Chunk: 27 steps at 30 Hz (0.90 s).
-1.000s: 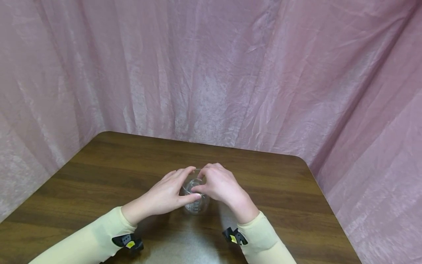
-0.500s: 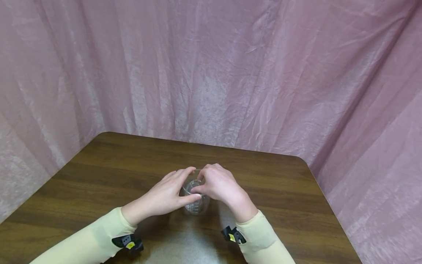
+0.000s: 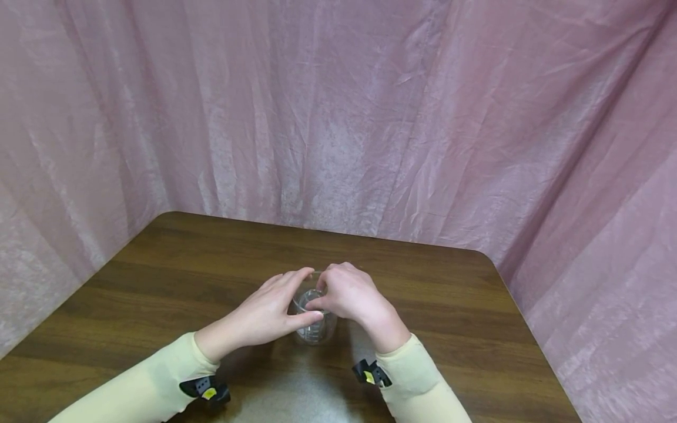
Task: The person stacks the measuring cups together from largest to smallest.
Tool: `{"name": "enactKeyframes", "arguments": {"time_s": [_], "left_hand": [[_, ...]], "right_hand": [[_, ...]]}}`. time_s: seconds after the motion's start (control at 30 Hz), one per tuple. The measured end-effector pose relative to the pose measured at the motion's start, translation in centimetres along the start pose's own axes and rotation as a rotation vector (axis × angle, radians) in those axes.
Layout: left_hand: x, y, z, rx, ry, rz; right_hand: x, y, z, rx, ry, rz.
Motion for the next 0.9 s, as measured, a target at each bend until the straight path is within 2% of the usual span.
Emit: {"name": "enactKeyframes", "arguments": {"time_s": [0.9], "left_hand": [[-0.11, 0.15, -0.19, 0.010, 0.009, 0.004]], "right_hand": [[-0.32, 0.11, -0.06, 0.018, 0.009, -0.002]]}}
Point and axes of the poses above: each hand's wrist, its own x-axis away from the middle knuckle, its own y-axis out of the palm, z = x × y, the point moved 9 cm from there along -x, towards the middle knuckle, and after that the axes turned 5 degrees about -z, right-handed, at the moved point
